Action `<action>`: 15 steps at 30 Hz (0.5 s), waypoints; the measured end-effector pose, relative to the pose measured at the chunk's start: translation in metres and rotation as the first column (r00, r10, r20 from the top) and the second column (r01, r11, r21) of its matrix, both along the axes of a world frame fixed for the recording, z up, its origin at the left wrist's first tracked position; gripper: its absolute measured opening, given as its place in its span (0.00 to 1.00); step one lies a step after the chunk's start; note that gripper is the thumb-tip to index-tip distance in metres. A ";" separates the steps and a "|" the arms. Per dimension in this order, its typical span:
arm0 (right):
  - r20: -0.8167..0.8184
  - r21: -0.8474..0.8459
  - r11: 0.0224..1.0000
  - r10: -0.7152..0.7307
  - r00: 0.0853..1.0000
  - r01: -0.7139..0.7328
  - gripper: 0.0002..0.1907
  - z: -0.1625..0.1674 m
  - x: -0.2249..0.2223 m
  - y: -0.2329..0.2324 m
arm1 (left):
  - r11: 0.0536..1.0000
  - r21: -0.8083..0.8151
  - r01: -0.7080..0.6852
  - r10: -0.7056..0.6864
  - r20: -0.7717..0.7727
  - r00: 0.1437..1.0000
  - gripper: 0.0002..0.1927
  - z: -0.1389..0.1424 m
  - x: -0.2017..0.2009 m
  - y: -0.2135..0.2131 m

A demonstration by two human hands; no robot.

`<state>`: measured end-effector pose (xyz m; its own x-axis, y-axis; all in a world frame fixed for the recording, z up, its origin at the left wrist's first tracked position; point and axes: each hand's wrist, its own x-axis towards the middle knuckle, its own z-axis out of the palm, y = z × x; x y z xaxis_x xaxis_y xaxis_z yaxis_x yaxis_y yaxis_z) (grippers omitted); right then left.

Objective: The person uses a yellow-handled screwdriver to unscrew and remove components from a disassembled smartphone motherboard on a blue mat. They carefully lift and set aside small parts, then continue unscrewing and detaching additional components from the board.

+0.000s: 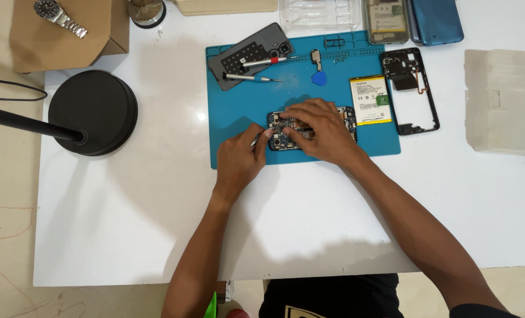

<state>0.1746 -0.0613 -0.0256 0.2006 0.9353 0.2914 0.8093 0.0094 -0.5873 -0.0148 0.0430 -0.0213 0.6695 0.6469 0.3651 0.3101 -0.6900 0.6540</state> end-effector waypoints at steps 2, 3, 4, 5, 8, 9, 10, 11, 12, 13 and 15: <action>-0.012 -0.013 1.000 -0.003 1.000 0.002 0.18 0.000 0.000 0.000 | 1.000 -0.027 -0.005 0.005 -0.007 1.000 0.12 -0.001 0.000 0.001; -0.019 -0.021 1.000 -0.005 1.000 0.004 0.18 0.001 0.000 0.000 | 0.999 -0.042 -0.007 0.007 -0.010 1.000 0.12 -0.001 0.000 0.001; -0.018 -0.026 1.000 -0.010 1.000 0.009 0.18 0.000 0.000 0.000 | 0.999 -0.048 -0.004 0.004 -0.010 1.000 0.12 -0.001 0.000 0.002; -0.017 -0.030 0.999 -0.014 1.000 0.014 0.18 0.000 0.000 0.001 | 0.999 -0.052 -0.001 0.001 -0.008 1.000 0.13 -0.001 0.000 0.003; -0.004 -0.022 1.000 -0.016 1.000 0.016 0.18 -0.002 -0.001 0.001 | 0.997 -0.072 0.005 -0.006 -0.009 1.000 0.12 -0.001 -0.001 0.004; 0.001 -0.015 1.000 -0.014 1.000 0.014 0.18 -0.003 -0.001 0.002 | 0.997 -0.079 0.007 -0.008 -0.009 1.000 0.11 -0.001 -0.001 0.004; 0.005 -0.010 1.000 -0.011 1.000 0.011 0.18 -0.003 -0.001 0.001 | 0.999 -0.039 0.016 -0.016 0.016 1.000 0.11 -0.001 -0.001 0.003; 0.009 -0.005 1.000 -0.009 1.000 0.009 0.18 -0.004 -0.001 0.001 | 1.000 0.002 0.026 -0.026 0.041 0.999 0.10 -0.001 -0.002 0.001; 0.013 -0.001 1.000 -0.006 1.000 0.006 0.18 -0.005 -0.001 0.001 | 0.999 0.042 0.034 -0.037 0.065 0.997 0.09 -0.001 -0.003 0.000; 0.016 0.001 1.000 -0.005 1.000 0.005 0.18 -0.005 -0.001 0.001 | 0.998 0.060 0.026 -0.028 0.036 0.999 0.09 -0.001 -0.004 -0.002; 0.026 0.007 1.000 -0.004 1.000 0.003 0.18 -0.006 0.000 0.002 | 0.995 0.099 0.012 -0.010 -0.021 1.000 0.08 0.000 -0.004 -0.003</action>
<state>0.1745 -0.0594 -0.0315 0.1960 0.9325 0.3035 0.8246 0.0108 -0.5656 -0.0192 0.0403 -0.0215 0.6843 0.6006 0.4136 0.3144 -0.7547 0.5758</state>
